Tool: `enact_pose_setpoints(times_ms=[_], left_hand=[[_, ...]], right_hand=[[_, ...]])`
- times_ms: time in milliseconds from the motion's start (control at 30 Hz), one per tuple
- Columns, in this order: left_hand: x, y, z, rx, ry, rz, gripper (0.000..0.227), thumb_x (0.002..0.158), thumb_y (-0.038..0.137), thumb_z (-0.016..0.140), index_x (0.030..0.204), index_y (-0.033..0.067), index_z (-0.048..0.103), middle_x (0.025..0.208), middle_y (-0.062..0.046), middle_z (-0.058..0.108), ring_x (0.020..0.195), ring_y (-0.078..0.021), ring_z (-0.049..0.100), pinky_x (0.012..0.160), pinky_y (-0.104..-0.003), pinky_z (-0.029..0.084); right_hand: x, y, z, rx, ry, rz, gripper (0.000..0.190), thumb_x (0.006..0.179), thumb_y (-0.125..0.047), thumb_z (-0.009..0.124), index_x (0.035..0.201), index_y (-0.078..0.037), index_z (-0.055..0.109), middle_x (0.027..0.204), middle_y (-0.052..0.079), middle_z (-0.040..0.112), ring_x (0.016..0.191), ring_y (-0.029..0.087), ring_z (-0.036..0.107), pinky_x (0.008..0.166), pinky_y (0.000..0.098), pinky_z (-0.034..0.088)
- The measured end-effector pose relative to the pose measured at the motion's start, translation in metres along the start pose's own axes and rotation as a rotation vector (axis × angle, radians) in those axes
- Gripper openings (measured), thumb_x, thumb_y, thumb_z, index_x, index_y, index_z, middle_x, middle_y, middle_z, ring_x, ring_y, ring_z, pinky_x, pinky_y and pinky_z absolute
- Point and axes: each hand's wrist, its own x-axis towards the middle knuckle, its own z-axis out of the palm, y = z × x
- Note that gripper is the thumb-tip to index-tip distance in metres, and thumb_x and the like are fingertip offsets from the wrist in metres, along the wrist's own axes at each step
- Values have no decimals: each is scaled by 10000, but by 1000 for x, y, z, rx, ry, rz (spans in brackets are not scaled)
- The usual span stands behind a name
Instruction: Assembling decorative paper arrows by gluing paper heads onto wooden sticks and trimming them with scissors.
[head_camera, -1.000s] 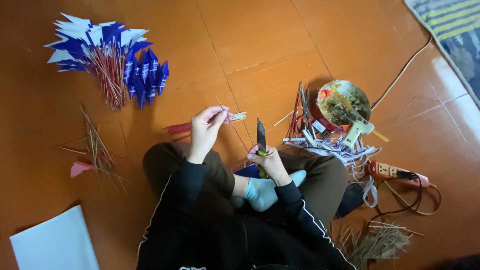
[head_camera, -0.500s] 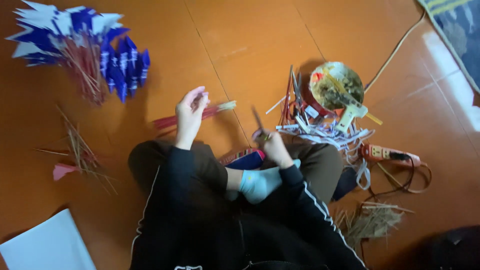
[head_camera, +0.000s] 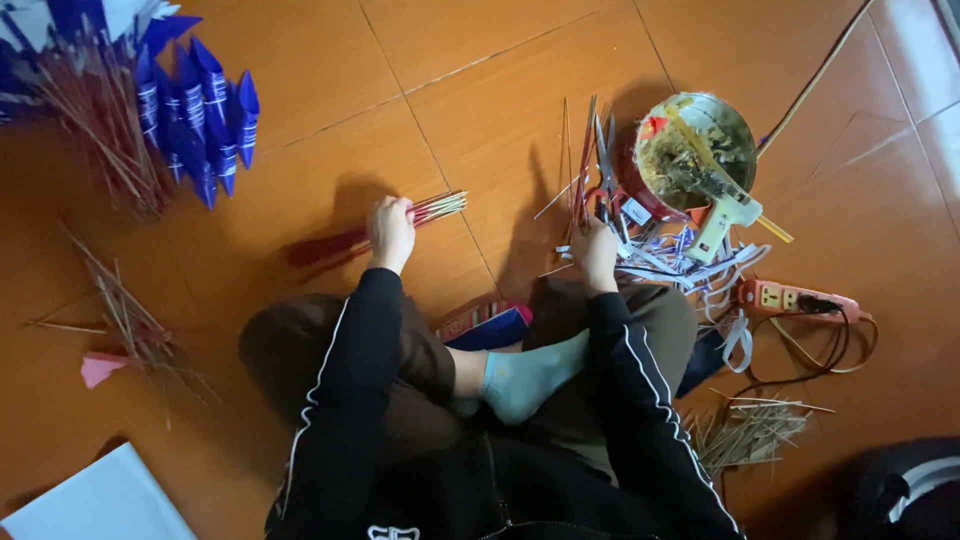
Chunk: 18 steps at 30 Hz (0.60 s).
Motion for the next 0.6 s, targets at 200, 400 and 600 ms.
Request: enact_pose_setpoints(times_ms=[200, 400, 600], left_hand=[[16, -22, 28, 152, 46, 13, 122, 779, 194, 780, 842, 139, 691, 876, -52, 612, 860, -304, 626, 720, -428, 525], [24, -28, 38, 288, -3, -5, 183, 804, 248, 766, 863, 161, 617, 923, -40, 575, 921, -271, 590, 741, -418, 499], [24, 42, -68, -47, 113, 121, 57, 944, 89, 607, 993, 79, 578, 892, -115, 577, 891, -332, 597, 732, -426, 507]], right_hand=[[-20, -37, -19, 75, 47, -128, 177, 866, -194, 639, 904, -51, 736, 825, 239, 675, 855, 479, 659, 782, 516, 526], [-14, -26, -2, 155, -51, -60, 185, 854, -266, 689, 1001, -169, 745, 930, 152, 718, 956, 385, 672, 816, 494, 531], [-21, -31, 0, 333, -151, -5, 133, 832, -195, 693, 948, -165, 751, 719, 72, 717, 569, 171, 687, 571, 293, 552]])
